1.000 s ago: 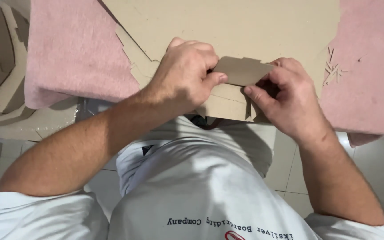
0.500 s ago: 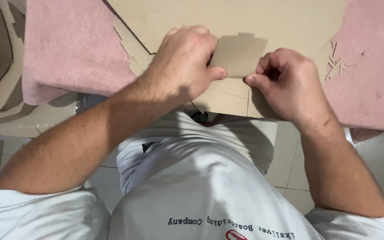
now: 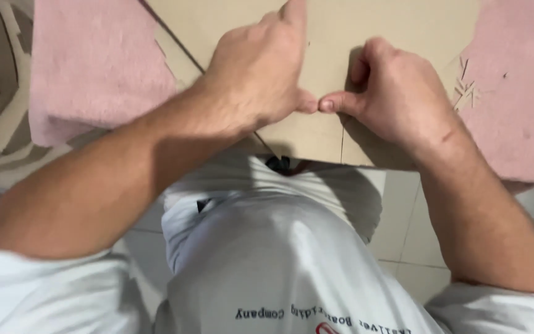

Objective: The person assembles octagonal cardboard boxes at a padded work table. They align a box base with its lid, fold and press the side flaps and tabs inward one by one, run their thumbs along the edges to seat the folds, then set the finished box aside and pick up the next one.

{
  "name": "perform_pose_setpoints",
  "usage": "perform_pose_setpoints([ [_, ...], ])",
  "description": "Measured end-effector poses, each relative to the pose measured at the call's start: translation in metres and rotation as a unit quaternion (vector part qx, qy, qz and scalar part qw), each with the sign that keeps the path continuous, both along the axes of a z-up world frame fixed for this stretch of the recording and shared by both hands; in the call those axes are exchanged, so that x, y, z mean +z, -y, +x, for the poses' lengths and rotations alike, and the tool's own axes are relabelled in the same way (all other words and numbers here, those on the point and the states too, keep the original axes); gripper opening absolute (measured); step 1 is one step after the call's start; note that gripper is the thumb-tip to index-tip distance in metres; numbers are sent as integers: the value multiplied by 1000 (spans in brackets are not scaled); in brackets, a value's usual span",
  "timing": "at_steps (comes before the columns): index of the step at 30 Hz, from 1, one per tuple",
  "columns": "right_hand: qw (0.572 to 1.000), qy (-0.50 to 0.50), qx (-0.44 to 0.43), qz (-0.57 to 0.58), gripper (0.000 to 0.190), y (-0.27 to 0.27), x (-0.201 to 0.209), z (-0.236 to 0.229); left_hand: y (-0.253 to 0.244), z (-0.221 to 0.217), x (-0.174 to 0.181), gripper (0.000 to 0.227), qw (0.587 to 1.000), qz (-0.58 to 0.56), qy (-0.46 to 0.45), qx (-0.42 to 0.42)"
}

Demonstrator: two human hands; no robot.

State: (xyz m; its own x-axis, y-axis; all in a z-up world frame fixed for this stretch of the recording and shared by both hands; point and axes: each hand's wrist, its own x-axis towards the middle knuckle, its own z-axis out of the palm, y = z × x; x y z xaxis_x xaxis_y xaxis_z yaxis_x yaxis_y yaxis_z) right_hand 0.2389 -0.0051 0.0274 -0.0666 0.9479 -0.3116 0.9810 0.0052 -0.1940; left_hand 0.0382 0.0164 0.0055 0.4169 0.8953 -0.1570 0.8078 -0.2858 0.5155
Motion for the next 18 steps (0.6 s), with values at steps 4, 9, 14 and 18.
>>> perform_pose_setpoints([
  [4, 996, -49, -58, -41, 53, 11, 19, -10, 2, -12, 8, 94, 999, -12, 33, -27],
  [9, 975, -201, 6, 95, 54, 22, -11, 17, 9, -21, 6, 81, 990, -21, 139, -18],
  [14, 929, -303, 137, 165, 21, 40, -12, 27, 34, -10, -7, 25, 979, 71, 189, -38],
  [18, 956, -212, 180, 98, 21, 50, -10, 16, 53, -10, -5, 28, 994, -21, 58, -92],
])
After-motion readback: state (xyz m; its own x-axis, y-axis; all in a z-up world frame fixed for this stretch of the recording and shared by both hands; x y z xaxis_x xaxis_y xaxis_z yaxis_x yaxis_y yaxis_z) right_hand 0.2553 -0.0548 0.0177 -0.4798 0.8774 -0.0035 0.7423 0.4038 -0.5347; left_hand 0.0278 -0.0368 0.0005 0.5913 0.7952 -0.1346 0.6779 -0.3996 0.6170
